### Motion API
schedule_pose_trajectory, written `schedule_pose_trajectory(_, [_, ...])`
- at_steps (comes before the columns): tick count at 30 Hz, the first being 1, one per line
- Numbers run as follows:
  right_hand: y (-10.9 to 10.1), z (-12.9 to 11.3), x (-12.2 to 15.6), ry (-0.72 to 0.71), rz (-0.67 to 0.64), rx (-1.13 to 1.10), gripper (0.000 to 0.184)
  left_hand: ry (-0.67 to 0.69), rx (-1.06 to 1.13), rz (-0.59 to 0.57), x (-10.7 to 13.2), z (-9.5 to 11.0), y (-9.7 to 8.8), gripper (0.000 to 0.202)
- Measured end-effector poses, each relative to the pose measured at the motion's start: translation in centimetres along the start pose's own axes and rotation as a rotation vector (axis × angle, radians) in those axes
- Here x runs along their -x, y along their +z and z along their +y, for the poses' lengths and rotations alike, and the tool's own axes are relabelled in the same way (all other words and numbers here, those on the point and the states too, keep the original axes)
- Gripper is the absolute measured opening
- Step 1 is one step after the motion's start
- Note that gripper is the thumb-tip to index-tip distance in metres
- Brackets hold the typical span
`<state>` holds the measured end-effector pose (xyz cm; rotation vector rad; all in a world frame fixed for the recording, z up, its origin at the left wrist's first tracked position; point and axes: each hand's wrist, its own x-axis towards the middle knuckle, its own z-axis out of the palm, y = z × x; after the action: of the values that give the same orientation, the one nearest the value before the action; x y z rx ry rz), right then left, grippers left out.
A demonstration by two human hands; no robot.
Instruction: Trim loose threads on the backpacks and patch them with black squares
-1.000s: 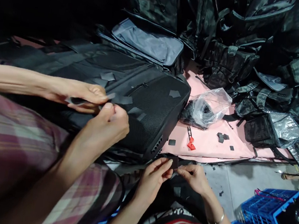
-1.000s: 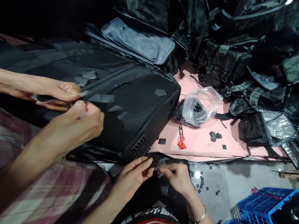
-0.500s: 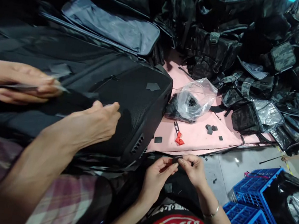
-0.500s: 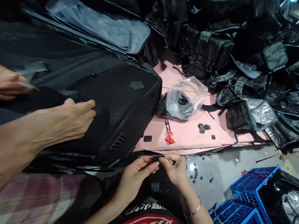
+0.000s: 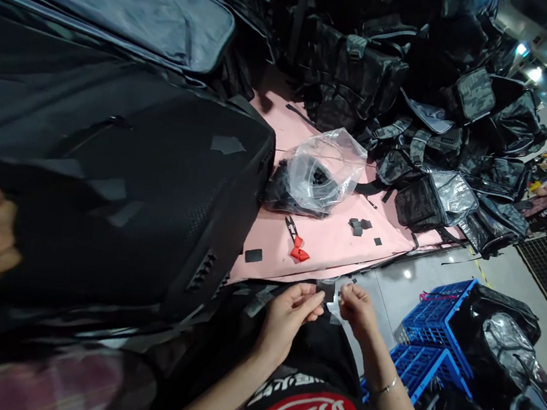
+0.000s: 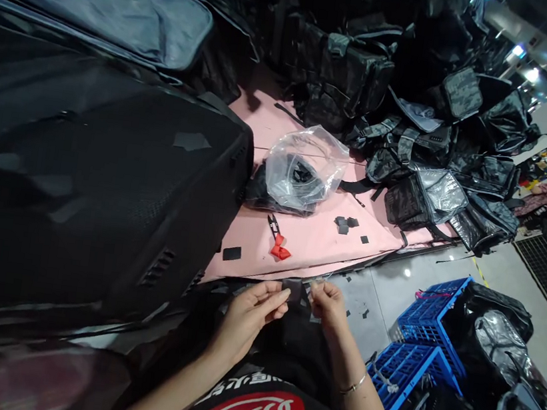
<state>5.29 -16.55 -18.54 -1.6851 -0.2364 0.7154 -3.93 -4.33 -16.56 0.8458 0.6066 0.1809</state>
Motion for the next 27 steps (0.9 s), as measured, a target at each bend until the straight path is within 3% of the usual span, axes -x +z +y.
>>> schedule_pose_trajectory(2, [-1.4, 1.0, 0.3, -0.023, 0.076, 0.386, 0.027, -0.049, 0.039, -0.029, -0.1, 0.0, 0.3, 0.028])
schedule_pose_trajectory(4, [-2.6, 1.8, 0.8, -0.012, 0.172, 0.726, 0.025, -0.091, 0.078, -0.061, -0.2, 0.0, 0.5, 0.026])
schedule_pose_trajectory(7, [-3.3, 2.0, 1.7, 0.028, 0.235, 0.894, 0.022, -0.128, 0.117, -0.080, -0.3, 0.0, 0.7, 0.025])
schedule_pose_trajectory(11, [-2.6, 0.7, 2.2, -0.044, 0.207, 0.640, 0.047, -0.143, 0.148, -0.080, -0.5, -0.1, 0.7, 0.028])
schedule_pose_trajectory(14, [-1.3, -0.7, 1.9, -0.130, 0.137, 0.342, 0.042, -0.130, 0.141, -0.081, -0.6, -0.4, 0.5, 0.029])
schedule_pose_trajectory(18, [0.6, -2.1, 1.1, -0.130, 0.056, 0.102, 0.038, -0.079, 0.060, -0.065, -0.6, -0.8, -0.1, 0.027])
schedule_pose_trajectory(27, [1.4, -1.6, 0.2, -0.149, 0.088, 0.177, 0.029, 0.209, -0.261, 0.117, -1.5, -1.7, -1.3, 0.015])
